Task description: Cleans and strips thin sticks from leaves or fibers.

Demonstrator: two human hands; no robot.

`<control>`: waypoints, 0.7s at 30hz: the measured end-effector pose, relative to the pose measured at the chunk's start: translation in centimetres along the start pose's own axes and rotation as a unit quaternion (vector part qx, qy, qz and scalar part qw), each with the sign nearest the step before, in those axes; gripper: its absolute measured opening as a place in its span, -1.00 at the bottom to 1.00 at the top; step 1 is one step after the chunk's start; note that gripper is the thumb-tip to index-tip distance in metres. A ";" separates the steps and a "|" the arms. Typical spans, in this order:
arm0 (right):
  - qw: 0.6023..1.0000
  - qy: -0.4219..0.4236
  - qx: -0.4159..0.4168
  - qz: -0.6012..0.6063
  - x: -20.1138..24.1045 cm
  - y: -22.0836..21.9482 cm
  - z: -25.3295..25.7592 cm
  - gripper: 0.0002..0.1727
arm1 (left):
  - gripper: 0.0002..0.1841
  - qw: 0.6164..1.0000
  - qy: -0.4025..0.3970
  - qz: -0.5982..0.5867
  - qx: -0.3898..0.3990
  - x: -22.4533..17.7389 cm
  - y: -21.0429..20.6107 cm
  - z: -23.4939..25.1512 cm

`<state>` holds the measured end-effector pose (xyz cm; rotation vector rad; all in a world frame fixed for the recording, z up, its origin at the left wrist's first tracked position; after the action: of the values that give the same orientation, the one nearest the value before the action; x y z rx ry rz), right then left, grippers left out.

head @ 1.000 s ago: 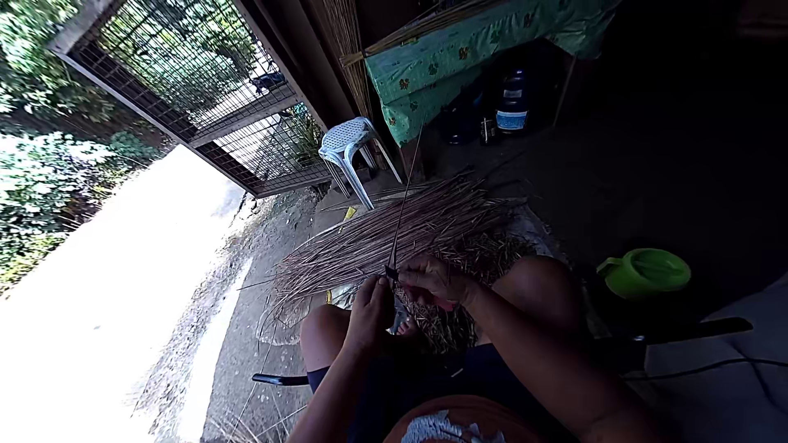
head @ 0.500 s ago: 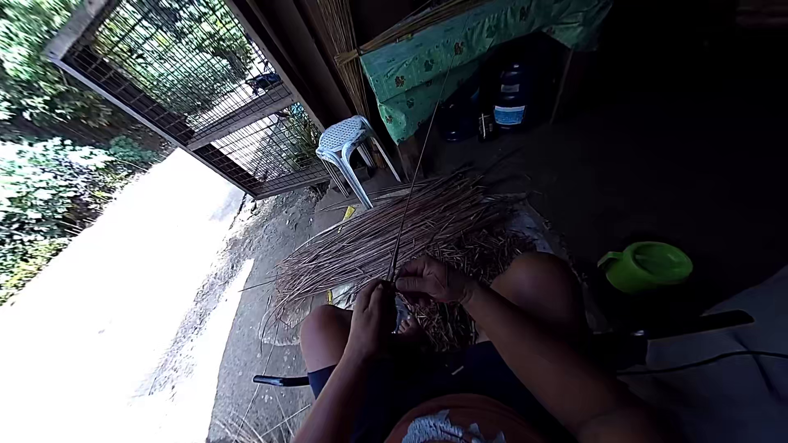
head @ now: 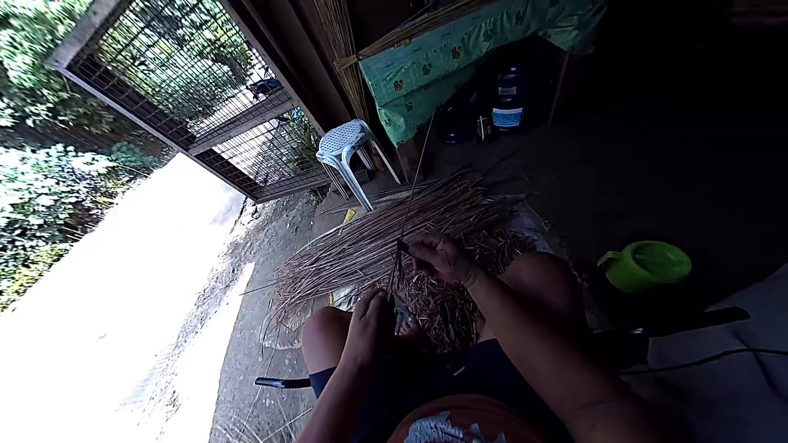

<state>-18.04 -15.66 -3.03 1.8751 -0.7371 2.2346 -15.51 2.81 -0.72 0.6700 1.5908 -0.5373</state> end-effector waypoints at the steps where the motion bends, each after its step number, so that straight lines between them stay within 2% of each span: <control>1: 0.999 -0.005 -0.032 0.005 0.0 0.7 0.2 -0.75 | -0.62 1.000 0.003 0.005 0.001 0.3 0.1 0.0; 3: 0.998 -0.009 -0.066 0.013 0.0 1.6 0.6 -0.75 | -0.62 1.000 0.010 0.008 0.006 1.0 0.3 0.0; 5: 0.998 -0.021 -0.052 0.025 -0.2 1.3 0.5 -0.77 | -0.59 1.000 0.018 0.007 -0.001 1.4 0.6 0.1; 8: 0.997 -0.069 0.018 0.018 -1.1 -0.6 -0.4 -0.75 | -0.59 1.000 0.009 0.022 -0.010 1.4 1.0 0.7; 11: 0.988 -0.112 0.108 0.014 -1.9 -3.1 -1.8 -0.62 | -0.62 0.999 -0.012 0.031 -0.009 1.2 1.0 1.2; 13: 0.983 -0.122 0.139 0.024 -1.9 -4.1 -2.4 -0.63 | -0.63 0.999 -0.017 0.036 -0.008 1.0 1.0 1.3; 21: 0.994 -0.067 0.082 0.038 -1.1 -2.8 -1.5 -0.69 | -0.58 0.999 0.003 -0.018 0.036 0.6 0.1 0.1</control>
<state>-18.00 -12.31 -3.41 2.1253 -0.6746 2.2970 -15.39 2.93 -1.33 0.6986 1.5979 -0.6217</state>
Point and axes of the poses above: each hand's wrist, its own z-axis towards the middle knuckle, its own y-axis out of the back of the hand, x = y × z, the point moved 9 cm from there along z, towards the middle knuckle, and after that the axes turned 8 degrees about -x, right-handed, at the moved point
